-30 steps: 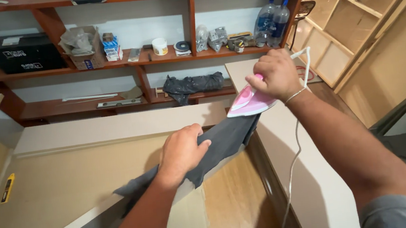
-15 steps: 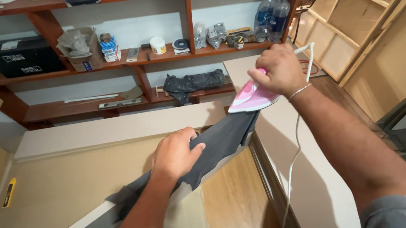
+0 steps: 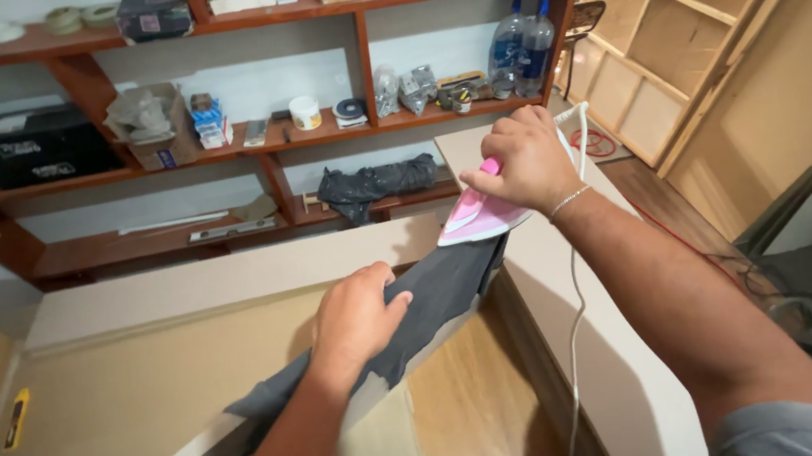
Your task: Ironing a dark fabric strip onto the edge of a white wooden board
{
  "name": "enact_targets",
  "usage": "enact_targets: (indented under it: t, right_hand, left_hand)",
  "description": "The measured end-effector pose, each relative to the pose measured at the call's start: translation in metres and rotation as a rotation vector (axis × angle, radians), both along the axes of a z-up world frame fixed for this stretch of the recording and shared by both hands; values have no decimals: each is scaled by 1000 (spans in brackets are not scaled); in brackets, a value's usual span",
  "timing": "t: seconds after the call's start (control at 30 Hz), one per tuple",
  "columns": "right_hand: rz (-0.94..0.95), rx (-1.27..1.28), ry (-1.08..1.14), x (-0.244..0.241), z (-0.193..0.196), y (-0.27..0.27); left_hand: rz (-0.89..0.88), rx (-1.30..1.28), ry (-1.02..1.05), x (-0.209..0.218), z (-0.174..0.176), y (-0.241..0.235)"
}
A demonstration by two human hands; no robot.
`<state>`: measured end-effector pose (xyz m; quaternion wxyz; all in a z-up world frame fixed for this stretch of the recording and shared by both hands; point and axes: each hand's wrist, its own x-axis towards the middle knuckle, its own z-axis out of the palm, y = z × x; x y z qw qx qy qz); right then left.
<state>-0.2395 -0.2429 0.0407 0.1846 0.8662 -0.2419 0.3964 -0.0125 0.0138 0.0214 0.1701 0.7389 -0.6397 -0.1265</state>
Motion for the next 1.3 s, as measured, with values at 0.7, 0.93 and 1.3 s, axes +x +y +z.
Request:
enact_targets:
  t: [0.7, 0.93, 1.3]
  right_hand:
    - [-57, 73, 39, 27, 8, 51]
    - [-110, 76, 78, 2, 5, 8]
    - [-127, -53, 50, 3, -3, -7]
  left_hand:
    - [-27, -144, 26, 1, -13, -6]
    - [-4, -116, 5, 1, -16, -7]
    - [36, -47, 40, 0, 6, 2]
